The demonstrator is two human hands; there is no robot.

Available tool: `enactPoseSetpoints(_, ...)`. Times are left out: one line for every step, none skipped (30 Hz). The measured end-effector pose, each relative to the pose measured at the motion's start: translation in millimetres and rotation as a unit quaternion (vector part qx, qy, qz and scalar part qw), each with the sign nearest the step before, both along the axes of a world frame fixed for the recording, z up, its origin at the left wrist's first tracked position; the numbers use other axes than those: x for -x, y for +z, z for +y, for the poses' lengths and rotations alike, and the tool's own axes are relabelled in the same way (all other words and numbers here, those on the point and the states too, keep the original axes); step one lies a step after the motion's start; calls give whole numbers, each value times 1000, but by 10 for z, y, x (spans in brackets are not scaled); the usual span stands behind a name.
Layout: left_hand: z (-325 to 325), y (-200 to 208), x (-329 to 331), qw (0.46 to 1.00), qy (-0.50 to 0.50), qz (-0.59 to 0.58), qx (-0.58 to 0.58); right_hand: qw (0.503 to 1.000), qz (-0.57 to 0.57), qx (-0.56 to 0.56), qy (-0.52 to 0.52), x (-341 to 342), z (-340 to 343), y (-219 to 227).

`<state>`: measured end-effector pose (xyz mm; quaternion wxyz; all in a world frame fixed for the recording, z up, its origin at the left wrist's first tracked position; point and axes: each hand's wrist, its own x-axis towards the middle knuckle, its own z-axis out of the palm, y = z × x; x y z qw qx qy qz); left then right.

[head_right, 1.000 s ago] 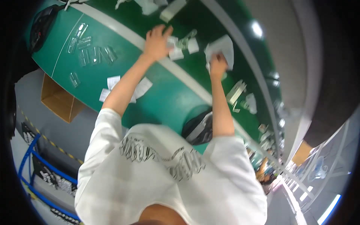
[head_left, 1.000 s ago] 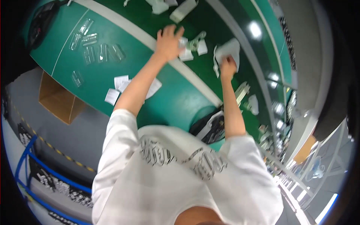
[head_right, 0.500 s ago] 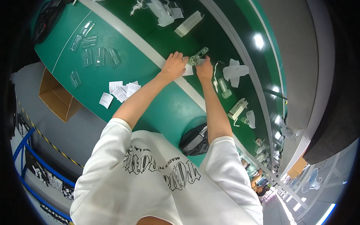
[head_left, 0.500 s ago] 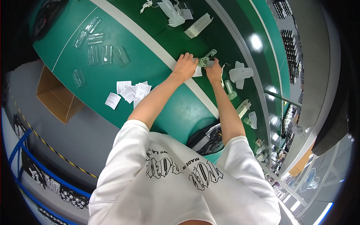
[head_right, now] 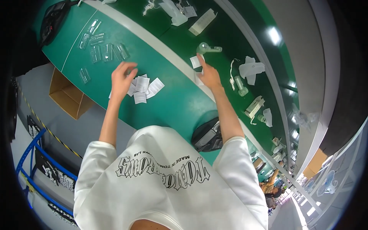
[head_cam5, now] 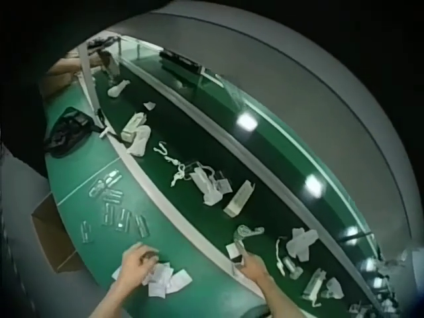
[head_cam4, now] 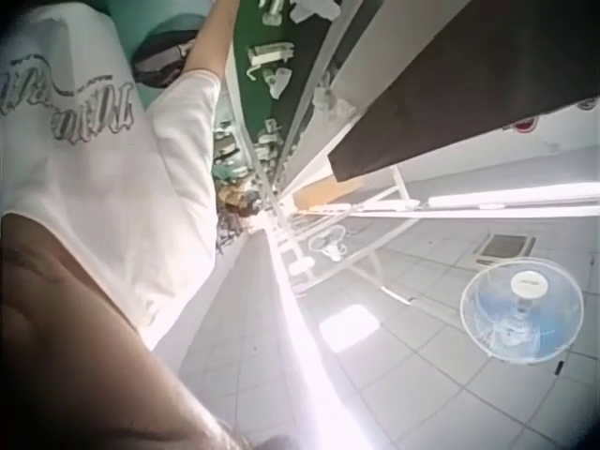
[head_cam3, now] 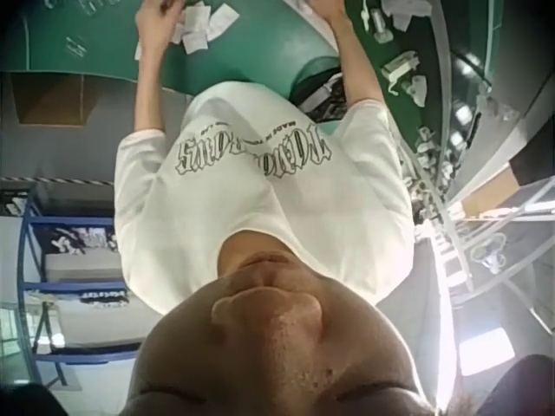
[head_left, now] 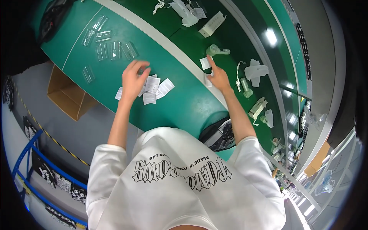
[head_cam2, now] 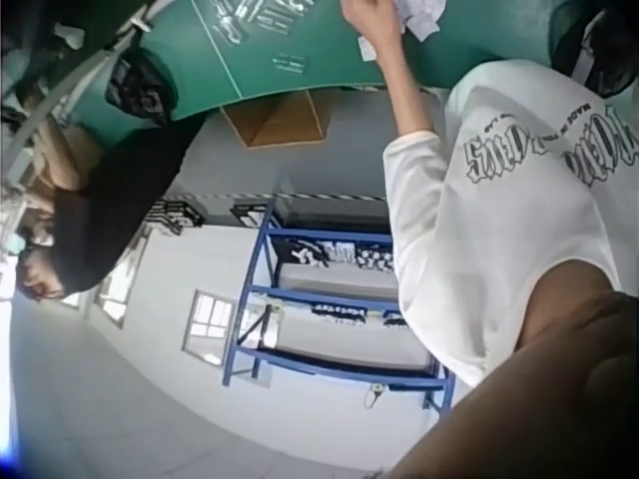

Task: Packing small white items from a production table into cardboard boxes.

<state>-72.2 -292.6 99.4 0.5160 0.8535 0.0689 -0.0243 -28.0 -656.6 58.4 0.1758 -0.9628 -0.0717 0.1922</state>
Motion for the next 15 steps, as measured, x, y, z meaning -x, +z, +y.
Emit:
enactPoseSetpoints(111, -27, 207, 1000, 17, -7, 0, 1000, 18, 7, -1, -78, 4, 1)
enactPoseSetpoints(201, -81, 423, 999, 34, -14, 1, 999, 37, 15, -3, -97, -7, 7)
enactPoseSetpoints(288, -51, 619, 999, 45, 17, -6, 999, 34, 12, -3, -96, -29, 6)
enactPoseSetpoints(344, -21, 772, 997, 58, 48, -12, 999, 36, -2, 0, -99, -65, -13)
enactPoseSetpoints(364, -7, 872, 997, 58, 43, -14, 999, 38, -16, 3, -93, -113, -38)
enactPoseSetpoints(388, 27, 1005, 995, 79, 68, -4, 999, 45, -30, 5, -34, -151, -61)
enactPoseSetpoints(406, 37, 1100, 991, 99, 91, 7, 999, 43, -32, 4, 14, -198, -84)
enactPoseSetpoints(419, 31, 1176, 991, 96, 89, 5, 998, 61, -22, -6, 63, -256, -110)
enactPoseSetpoints(428, 13, 1233, 991, 102, 91, 8, 997, 77, -11, -17, 105, -304, -134)
enactPoseSetpoints(438, -4, 1272, 990, 107, 93, 11, 995, 94, -1, -28, 161, -333, -166)
enactPoseSetpoints(431, -8, 1302, 989, 114, 95, 14, 995, 92, -1, -30, 266, -316, -182)
enactPoseSetpoints(422, -6, 1318, 989, 111, 94, 14, 999, 27, 17, -32, 430, -272, -206)
enactPoseSetpoints(404, 5, 1331, 989, 109, 98, 18, 998, -38, 36, -35, 589, -224, -224)
enactPoseSetpoints(407, 15, 1323, 989, 107, 102, 20, 993, -104, 52, -38, 653, -154, -222)
enactPoseSetpoints(409, 26, 1317, 989, 104, 105, 22, 992, -105, 49, -41, 657, -116, -206)
